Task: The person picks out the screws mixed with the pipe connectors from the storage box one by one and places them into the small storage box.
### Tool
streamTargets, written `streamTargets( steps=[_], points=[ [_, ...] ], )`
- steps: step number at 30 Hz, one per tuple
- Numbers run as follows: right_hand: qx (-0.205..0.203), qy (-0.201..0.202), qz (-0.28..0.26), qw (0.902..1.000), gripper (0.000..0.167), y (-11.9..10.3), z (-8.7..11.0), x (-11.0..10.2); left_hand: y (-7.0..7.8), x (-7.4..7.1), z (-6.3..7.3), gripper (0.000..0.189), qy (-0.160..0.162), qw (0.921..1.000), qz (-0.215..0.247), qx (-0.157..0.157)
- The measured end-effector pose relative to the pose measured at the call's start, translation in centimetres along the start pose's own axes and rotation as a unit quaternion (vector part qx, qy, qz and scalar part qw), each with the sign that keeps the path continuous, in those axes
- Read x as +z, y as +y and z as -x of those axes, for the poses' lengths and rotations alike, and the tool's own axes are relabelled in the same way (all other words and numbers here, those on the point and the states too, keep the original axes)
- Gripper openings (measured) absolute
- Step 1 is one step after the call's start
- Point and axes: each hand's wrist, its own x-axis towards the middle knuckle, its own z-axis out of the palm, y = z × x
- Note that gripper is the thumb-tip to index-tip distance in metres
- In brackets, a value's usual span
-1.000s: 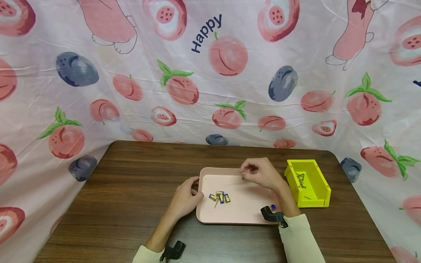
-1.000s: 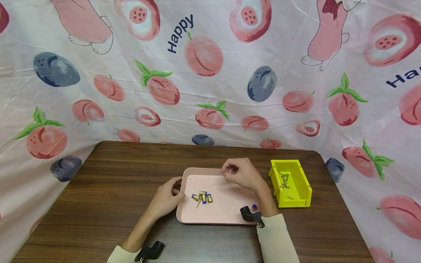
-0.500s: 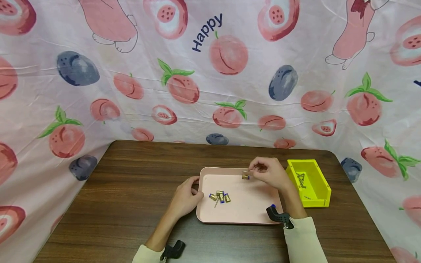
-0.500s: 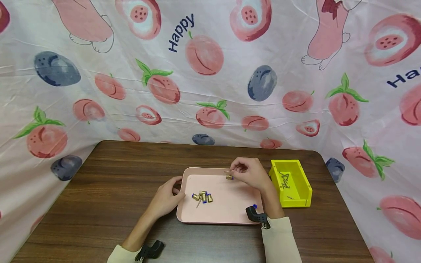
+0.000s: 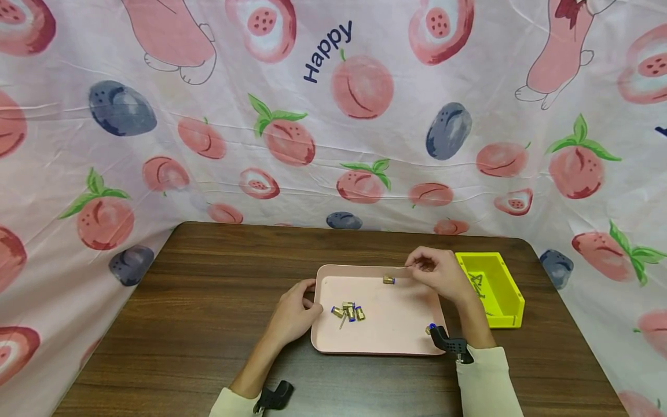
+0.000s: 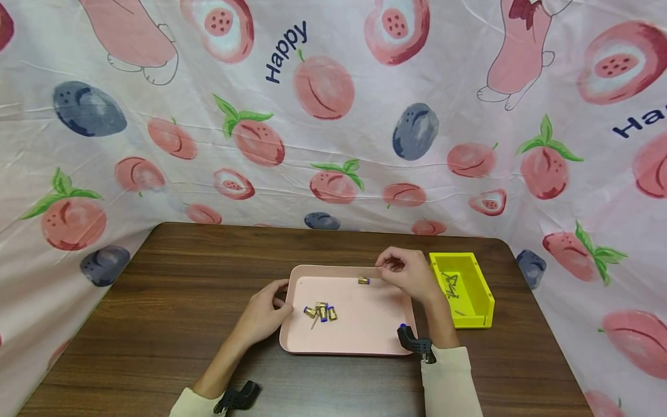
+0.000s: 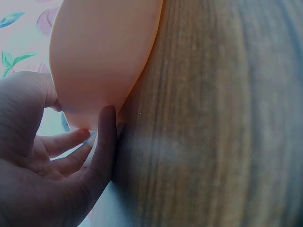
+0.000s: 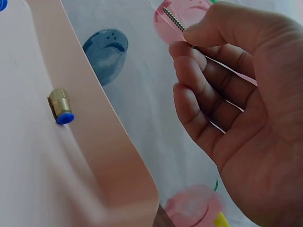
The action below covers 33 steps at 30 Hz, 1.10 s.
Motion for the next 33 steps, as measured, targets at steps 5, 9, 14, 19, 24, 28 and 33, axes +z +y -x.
streamTargets(
  steps=[5,9,14,19,24,28,33],
  points=[
    [0.011,0.002,0.002,0.9999,0.014,0.3,0.3,-0.5,-1.1,0.5,-0.3,0.059,-0.001,0.9996,-0.016,-0.024],
    [0.009,0.012,-0.002,0.9999,0.013,0.5,0.7,-0.9,-1.5,0.7,-0.4,0.059,0.001,0.9996,-0.015,-0.025],
    [0.01,0.021,-0.016,0.9996,0.012,0.8,1.0,-1.6,-1.1,0.5,-0.4,0.059,-0.004,0.9991,-0.017,-0.038],
    [0.026,0.028,-0.018,0.9991,0.011,0.9,1.3,-2.3,0.4,0.0,-0.2,0.061,-0.015,0.9979,-0.022,-0.059],
    [0.04,0.041,-0.028,0.998,0.008,0.8,1.6,-3.0,1.2,-0.4,0.1,0.06,-0.008,0.9991,-0.011,-0.039],
    [0.045,0.052,-0.025,0.9974,0.008,0.8,1.9,-3.5,-0.1,0.2,-0.1,0.059,0.002,0.9995,-0.02,-0.024],
    [0.044,0.065,-0.018,0.9968,0.008,0.9,2.2,-4.2,-0.1,0.1,-0.2,0.059,0.001,0.9999,-0.009,-0.007]
  ],
)
